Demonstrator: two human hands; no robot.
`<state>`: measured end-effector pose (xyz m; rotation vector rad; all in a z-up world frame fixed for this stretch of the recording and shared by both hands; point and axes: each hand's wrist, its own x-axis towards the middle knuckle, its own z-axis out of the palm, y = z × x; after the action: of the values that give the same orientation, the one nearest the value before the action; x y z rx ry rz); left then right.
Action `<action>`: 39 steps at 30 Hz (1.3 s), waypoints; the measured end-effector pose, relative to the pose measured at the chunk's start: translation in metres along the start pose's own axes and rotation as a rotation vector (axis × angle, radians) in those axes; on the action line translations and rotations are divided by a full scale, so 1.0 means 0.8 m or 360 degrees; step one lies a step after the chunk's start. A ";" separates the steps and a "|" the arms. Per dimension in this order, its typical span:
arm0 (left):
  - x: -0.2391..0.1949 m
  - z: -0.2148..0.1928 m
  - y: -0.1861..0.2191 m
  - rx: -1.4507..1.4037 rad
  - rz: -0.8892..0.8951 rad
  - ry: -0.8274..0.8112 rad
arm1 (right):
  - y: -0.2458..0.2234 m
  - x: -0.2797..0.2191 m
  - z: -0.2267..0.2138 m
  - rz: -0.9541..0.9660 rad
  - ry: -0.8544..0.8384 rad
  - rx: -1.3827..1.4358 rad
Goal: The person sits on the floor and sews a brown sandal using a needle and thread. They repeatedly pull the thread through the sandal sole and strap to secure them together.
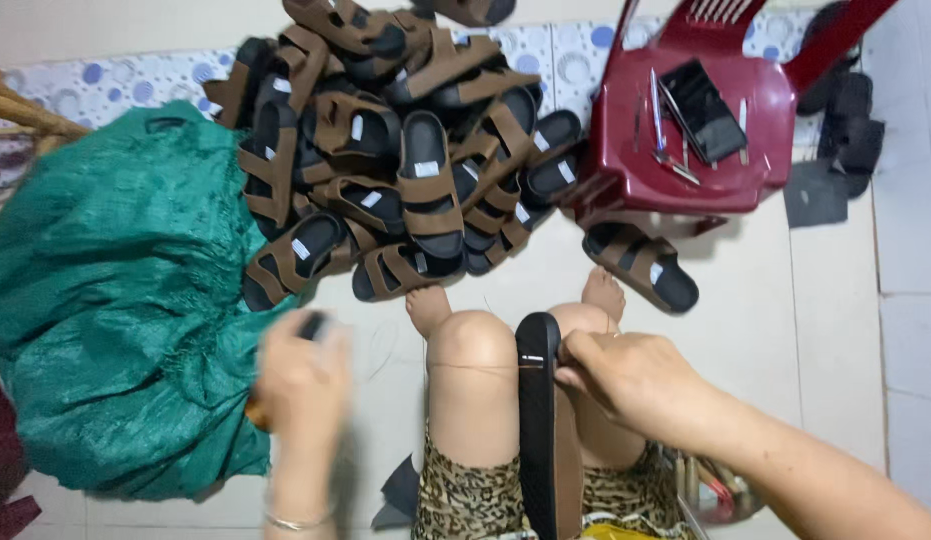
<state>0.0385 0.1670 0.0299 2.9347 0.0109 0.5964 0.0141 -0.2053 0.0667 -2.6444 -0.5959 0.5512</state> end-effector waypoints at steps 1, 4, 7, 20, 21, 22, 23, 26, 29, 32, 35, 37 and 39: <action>0.015 -0.021 0.051 -0.0545 -0.0244 -0.0300 | -0.001 0.004 0.001 -0.0025 -0.0010 -0.0048; -0.013 -0.015 0.134 -0.1056 0.0224 -0.0453 | -0.007 0.000 0.005 -0.0047 -0.0045 -0.0083; -0.033 -0.005 0.157 -0.1256 0.0707 -0.0436 | 0.000 -0.001 -0.001 -0.0027 -0.0024 -0.0026; -0.056 -0.015 0.183 -0.1539 -0.0054 -0.1417 | -0.009 -0.011 -0.013 -0.0419 0.0483 0.0248; -0.050 -0.022 0.185 -0.1534 -0.0053 -0.1423 | -0.005 -0.016 -0.024 -0.0416 0.0484 0.0255; -0.045 -0.029 0.185 -0.1565 0.0062 -0.1234 | -0.001 -0.021 -0.034 -0.0362 0.0310 0.0237; -0.039 -0.036 0.186 -0.1592 0.0178 -0.1043 | 0.002 -0.026 -0.044 -0.0309 0.0136 0.0219; -0.035 -0.015 0.168 -0.1613 0.0049 -0.0688 | 0.050 -0.054 -0.081 0.0220 -0.0546 0.0061; -0.046 -0.002 0.147 -0.1909 -0.0350 -0.1045 | 0.091 -0.085 -0.096 0.0510 -0.0511 0.0418; -0.036 -0.027 0.151 -0.2485 -0.0714 -0.1048 | 0.068 -0.062 -0.047 0.0405 -0.0136 0.0862; -0.027 -0.034 0.147 -0.2987 -0.0646 -0.0759 | 0.034 -0.030 0.024 0.0113 0.0194 0.2126; -0.018 -0.047 0.137 -0.2469 -0.0527 -0.0663 | 0.016 -0.029 -0.007 -0.0066 0.0122 0.2260; -0.016 -0.052 0.130 -0.1960 -0.0410 -0.0563 | 0.010 -0.035 -0.032 -0.0244 0.0050 0.2384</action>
<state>0.0080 0.0697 0.0780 1.7461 -0.0133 -0.0221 0.0049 -0.2321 0.0928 -1.1759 -0.1808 0.5604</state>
